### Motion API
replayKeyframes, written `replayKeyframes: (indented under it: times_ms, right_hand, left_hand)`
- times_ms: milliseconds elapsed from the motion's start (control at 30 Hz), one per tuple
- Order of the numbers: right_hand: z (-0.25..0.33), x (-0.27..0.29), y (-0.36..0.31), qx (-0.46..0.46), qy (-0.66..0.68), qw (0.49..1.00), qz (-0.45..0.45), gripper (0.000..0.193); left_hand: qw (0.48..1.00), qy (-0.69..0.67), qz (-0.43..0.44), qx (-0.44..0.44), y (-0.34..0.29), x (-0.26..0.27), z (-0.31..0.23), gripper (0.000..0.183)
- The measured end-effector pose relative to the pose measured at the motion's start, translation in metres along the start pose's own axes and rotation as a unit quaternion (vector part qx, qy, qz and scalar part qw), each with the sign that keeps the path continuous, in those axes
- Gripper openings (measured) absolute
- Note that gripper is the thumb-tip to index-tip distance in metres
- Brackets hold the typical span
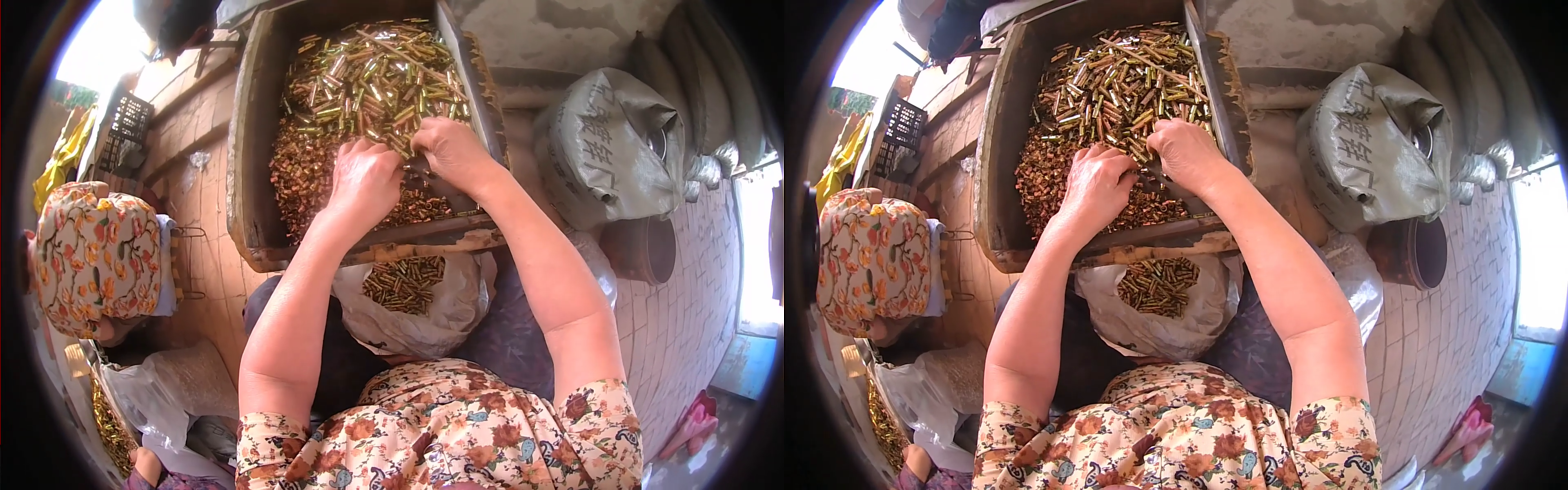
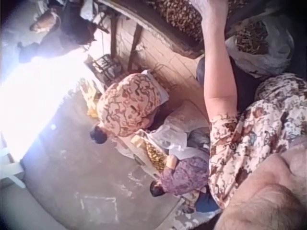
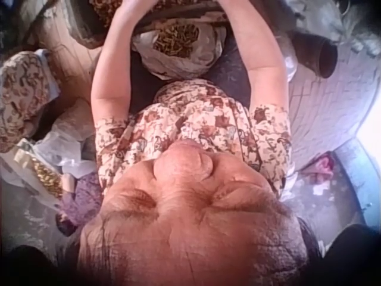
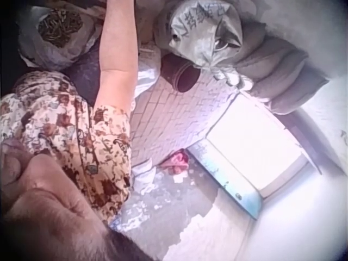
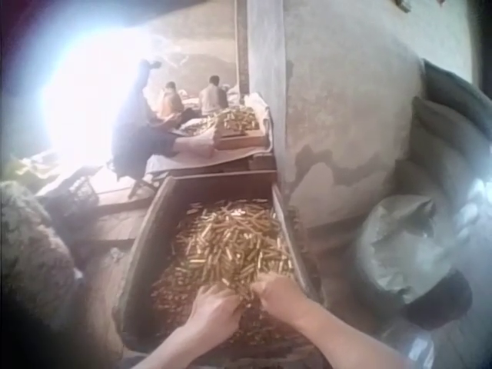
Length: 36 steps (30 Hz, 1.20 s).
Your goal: The person assembles metal components by fitting metal pieces together by hand from a wooden crate and dropping them into a bag.
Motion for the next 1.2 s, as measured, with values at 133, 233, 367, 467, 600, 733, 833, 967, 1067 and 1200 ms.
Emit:
replayKeyframes:
  times_ms: [133,233,367,467,600,733,833,967,1067,1200]
  right_hand:
    - [0.001,0.004,-0.004,-0.034,0.066,0.997,-0.004,0.013]
    - [0.002,0.013,-0.007,-0.042,0.133,0.988,-0.070,0.019]
    - [0.007,0.028,-0.016,-0.134,0.320,0.936,-0.057,0.027]
    - [0.005,0.031,-0.023,-0.169,0.399,0.900,-0.049,0.033]
    - [0.005,0.033,-0.031,-0.178,0.458,0.870,-0.046,0.037]
    - [0.009,0.036,-0.035,-0.178,0.484,0.856,-0.032,0.038]
    - [0.012,0.037,-0.038,-0.190,0.513,0.837,-0.023,0.036]
    - [0.015,0.040,-0.040,-0.208,0.537,0.818,-0.012,0.034]
    - [0.020,0.039,-0.039,-0.217,0.558,0.801,-0.006,0.035]
    - [0.033,0.043,-0.038,-0.214,0.614,0.759,0.024,0.043]
  left_hand:
    - [1.000,0.005,0.001,-0.007,0.001,-0.003,-0.003,0.013]
    - [1.000,0.016,-0.010,-0.015,0.003,-0.009,-0.005,0.013]
    - [0.997,0.042,-0.009,-0.070,0.009,-0.012,-0.011,0.017]
    - [0.992,0.084,0.015,-0.092,0.016,-0.019,-0.015,0.018]
    - [0.980,0.160,0.076,-0.088,0.024,-0.021,-0.026,0.014]
    - [0.975,0.168,0.118,-0.086,0.026,-0.021,-0.029,0.008]
    - [0.986,0.114,0.109,-0.058,0.025,-0.023,-0.025,0.012]
    - [0.998,0.038,0.056,0.011,0.019,-0.013,-0.027,0.019]
    - [0.998,-0.019,-0.014,0.066,0.010,-0.011,-0.012,0.016]
    - [0.914,-0.371,-0.019,0.161,-0.004,-0.006,0.005,0.015]
Point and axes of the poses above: each hand's wrist, its own y-axis towards the middle knuckle, its own x-axis out of the back of the hand, z = x × y, the point moved 2 cm from there along y, towards the middle knuckle
